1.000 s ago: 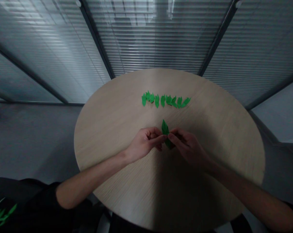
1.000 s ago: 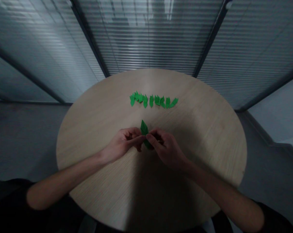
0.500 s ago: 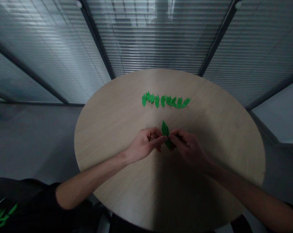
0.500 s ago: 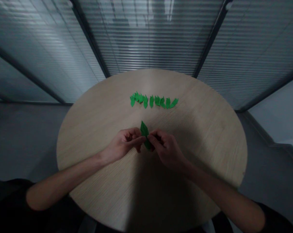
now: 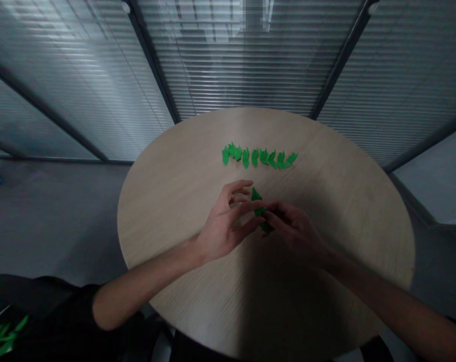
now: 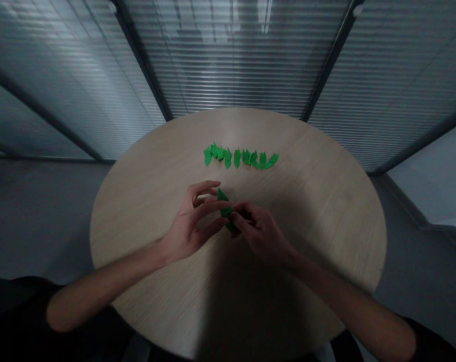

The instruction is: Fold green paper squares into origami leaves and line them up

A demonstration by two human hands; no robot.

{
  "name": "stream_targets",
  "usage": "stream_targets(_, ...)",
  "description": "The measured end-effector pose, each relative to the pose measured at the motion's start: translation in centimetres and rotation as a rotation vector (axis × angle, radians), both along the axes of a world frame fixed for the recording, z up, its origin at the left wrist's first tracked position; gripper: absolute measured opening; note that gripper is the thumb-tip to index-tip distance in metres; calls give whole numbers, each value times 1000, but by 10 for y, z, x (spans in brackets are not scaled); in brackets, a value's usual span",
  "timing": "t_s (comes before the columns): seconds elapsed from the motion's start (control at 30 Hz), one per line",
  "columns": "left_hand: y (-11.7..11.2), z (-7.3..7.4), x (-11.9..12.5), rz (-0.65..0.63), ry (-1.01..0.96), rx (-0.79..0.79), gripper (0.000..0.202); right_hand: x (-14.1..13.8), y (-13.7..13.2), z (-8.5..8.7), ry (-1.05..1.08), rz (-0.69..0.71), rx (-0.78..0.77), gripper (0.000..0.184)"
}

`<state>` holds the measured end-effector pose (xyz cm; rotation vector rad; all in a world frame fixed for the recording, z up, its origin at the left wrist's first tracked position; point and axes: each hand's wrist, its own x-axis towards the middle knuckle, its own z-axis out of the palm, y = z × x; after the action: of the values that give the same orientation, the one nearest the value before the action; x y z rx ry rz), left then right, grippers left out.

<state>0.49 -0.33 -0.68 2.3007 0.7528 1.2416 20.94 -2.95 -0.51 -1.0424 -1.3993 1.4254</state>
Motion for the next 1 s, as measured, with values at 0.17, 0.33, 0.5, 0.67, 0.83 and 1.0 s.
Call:
stream_targets(0.17,2,1,-3,39,113,87,33,-1,-1,0,35,6,44,32)
stream_targets(0.33,2,2,-3,12,97,78,32,-1,-1,0,13,-23,108,29)
stream_targets(0.5,1,2,2,-70,37,-26,35,0,-1,1,-5,-67,123,28)
stream_targets(0.67,-1,5,4,-62,-4,-224,32,-1,-2,3,-17,-94,136,28)
stream_targets(0.83,-1,7,7,-49,-107,-351,25,-3,-3,3,-17,-136,153,26)
stream_targets(1.0,-2,9,8,-60,-121,-462,22,-4,-4,2,-59,-186,142,24)
